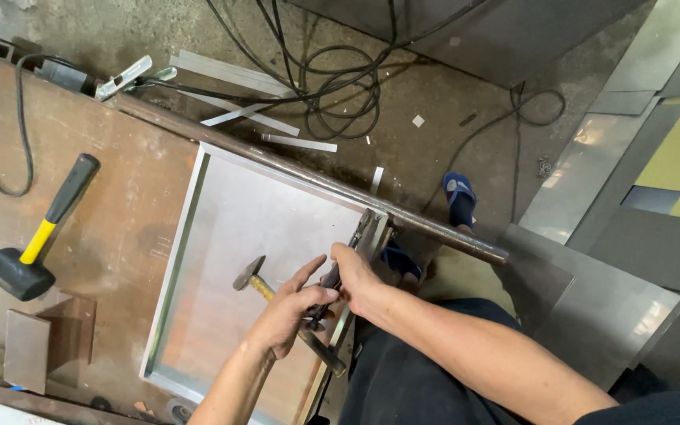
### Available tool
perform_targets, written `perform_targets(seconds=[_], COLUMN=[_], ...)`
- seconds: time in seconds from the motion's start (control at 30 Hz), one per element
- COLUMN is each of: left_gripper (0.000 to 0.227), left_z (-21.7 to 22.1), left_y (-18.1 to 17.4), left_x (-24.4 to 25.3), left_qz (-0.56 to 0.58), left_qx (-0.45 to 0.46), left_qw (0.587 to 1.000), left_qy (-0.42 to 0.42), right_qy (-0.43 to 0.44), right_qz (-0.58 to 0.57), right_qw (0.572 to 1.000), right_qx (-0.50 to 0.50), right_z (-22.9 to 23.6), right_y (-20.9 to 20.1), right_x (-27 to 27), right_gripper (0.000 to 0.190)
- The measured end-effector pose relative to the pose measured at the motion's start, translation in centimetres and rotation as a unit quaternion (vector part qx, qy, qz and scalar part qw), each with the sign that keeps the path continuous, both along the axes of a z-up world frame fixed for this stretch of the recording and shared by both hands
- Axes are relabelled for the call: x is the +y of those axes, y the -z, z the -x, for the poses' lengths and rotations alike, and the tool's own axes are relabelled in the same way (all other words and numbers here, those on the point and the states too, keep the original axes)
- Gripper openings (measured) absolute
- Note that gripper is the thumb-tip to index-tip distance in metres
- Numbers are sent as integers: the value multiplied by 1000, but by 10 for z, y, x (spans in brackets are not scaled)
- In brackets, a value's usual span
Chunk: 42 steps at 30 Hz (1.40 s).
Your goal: The person welds a metal frame panel clamped to a work table, producing sparks and arc flash. Between welds they use locking pliers to reposition the frame, tap it with a hammer, chip at the weld area, and hold the torch to resume welding.
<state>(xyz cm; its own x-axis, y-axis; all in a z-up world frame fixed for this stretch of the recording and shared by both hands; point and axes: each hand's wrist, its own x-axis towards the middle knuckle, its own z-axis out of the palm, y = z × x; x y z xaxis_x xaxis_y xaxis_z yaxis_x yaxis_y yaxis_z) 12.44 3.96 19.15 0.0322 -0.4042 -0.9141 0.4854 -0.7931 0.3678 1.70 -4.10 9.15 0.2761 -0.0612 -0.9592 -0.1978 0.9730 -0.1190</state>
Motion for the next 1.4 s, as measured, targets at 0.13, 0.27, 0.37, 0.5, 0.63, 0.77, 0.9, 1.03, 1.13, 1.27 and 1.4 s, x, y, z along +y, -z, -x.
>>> perform_targets(seconds=[0.13,0.27,0.37,0.5,0.63,0.77,0.9,1.03,1.13,1.27,1.4], left_gripper=[88,85,81,83,84,85,92,87,77,55,51], left_z=[13,17,15,10,13,21,8,0,-4,-5,-3], left_y=[24,43,45,42,22,8,-15,-12,-1,24,19], left_x=[21,32,35,31,22,9,-10,-13,-4,16,18], left_qz=[19,12,18,55,57,26,-68,-26,-16,51,22], left_qx=[-33,-47,-61,-19,-6,-52,-48,-53,-48,-98,-116], left_qw=[999,999,998,998,998,998,996,998,998,994,993], left_qy=[-20,-7,-1,-8,-11,29,17,33,22,-5,-14], right_qy=[-20,-38,0,-50,-58,-92,-76,-81,-69,-37,-73], right_qz=[41,114,54,37,-1,-31,-22,-29,-16,18,86], right_qw=[999,993,999,998,998,995,995,996,997,999,993], right_qx=[21,15,-2,9,-7,-15,-58,-14,-15,-8,17], right_z=[3,5,2,3,1,1,-6,-14,-17,-22,-25], right_y=[7,18,20,17,3,-5,0,0,5,19,22], right_x=[13,19,19,13,5,-5,-9,-15,-7,9,14], right_gripper=[26,31,28,26,26,19,25,25,25,22,22])
